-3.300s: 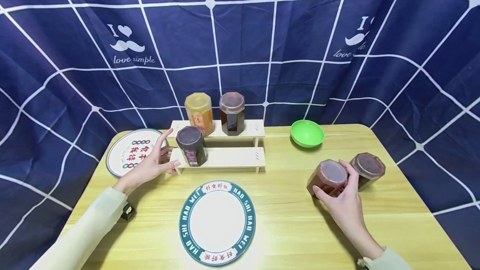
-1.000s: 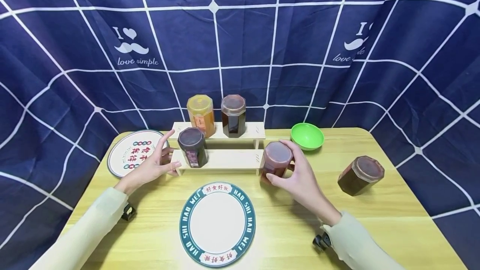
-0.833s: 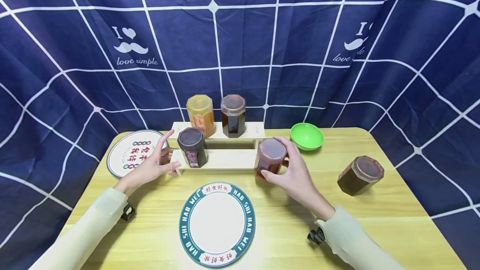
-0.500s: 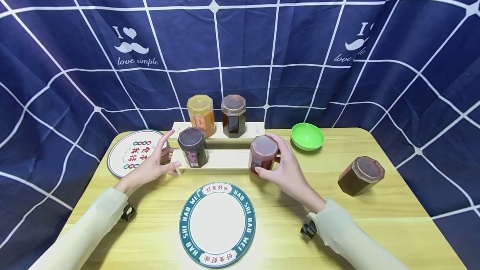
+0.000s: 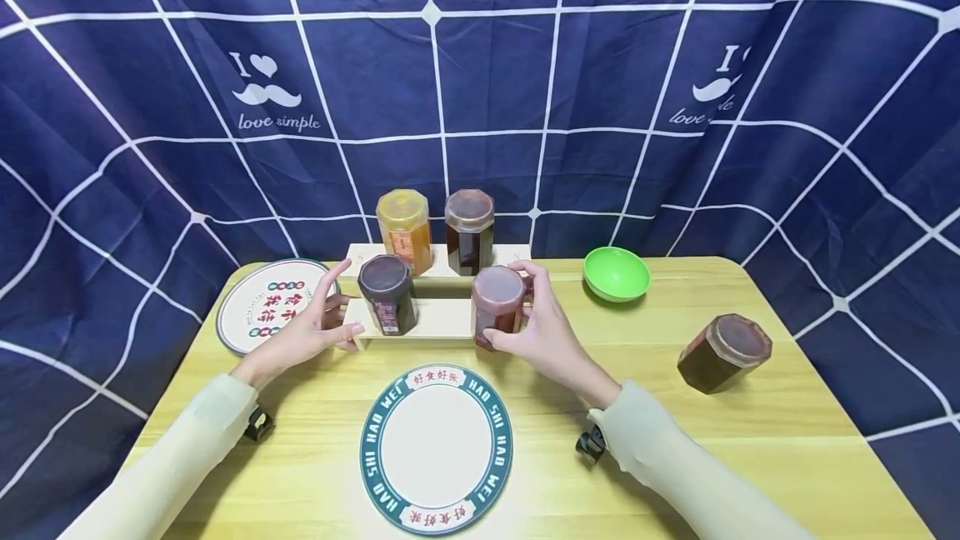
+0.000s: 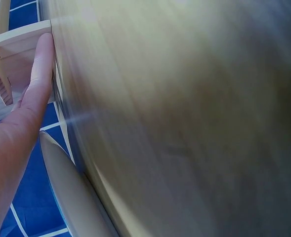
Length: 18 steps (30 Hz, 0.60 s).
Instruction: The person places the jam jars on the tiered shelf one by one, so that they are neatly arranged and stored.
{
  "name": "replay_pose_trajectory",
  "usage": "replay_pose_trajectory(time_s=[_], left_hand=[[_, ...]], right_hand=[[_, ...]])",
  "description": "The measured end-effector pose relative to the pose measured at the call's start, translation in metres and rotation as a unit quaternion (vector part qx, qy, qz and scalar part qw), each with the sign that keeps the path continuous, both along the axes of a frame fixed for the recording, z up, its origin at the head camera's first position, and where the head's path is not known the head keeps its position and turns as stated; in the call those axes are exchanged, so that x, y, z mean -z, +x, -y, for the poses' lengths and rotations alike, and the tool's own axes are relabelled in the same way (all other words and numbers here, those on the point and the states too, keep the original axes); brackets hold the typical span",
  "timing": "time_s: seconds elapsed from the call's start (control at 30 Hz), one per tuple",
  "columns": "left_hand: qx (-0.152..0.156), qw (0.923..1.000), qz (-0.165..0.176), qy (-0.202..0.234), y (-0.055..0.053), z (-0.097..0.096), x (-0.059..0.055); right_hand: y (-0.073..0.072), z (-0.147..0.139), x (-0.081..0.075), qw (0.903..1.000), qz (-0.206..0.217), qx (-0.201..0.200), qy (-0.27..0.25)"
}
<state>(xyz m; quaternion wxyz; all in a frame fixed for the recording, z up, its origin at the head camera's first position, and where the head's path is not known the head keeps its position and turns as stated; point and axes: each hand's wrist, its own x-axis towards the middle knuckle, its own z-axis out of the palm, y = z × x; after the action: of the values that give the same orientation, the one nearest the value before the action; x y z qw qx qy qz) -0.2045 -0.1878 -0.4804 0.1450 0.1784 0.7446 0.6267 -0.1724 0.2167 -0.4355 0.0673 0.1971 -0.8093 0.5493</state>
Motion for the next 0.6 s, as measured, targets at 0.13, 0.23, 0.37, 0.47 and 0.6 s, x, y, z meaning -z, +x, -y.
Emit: replay_pose_trajectory(time_s=[0.13,0.23,0.37,0.47,0.6], left_hand=[[-0.001,1.0000,0.000,0.000,0.000,0.000,0.000],[-0.002,1.0000,0.001,0.001,-0.001,-0.001,-0.001],[-0.004,1.0000,-0.002,-0.004,0.000,0.000,-0.001],[-0.001,1.0000,-0.002,-0.003,0.000,0.000,-0.001],[0.002,1.0000,-0.002,0.002,0.001,0.000,-0.001]], right_hand=[[-0.003,0.008,-0.002,0.9999,-0.002,-0.016,0.004],[-0.005,0.014,-0.004,0.9996,-0.006,-0.022,0.018],[-0.009,0.021,-0.005,0.9993,-0.002,-0.029,0.025],[-0.012,0.024,-0.005,0.9993,0.005,-0.030,0.021],[-0.013,0.029,-0.004,0.9992,0.020,-0.033,0.003]])
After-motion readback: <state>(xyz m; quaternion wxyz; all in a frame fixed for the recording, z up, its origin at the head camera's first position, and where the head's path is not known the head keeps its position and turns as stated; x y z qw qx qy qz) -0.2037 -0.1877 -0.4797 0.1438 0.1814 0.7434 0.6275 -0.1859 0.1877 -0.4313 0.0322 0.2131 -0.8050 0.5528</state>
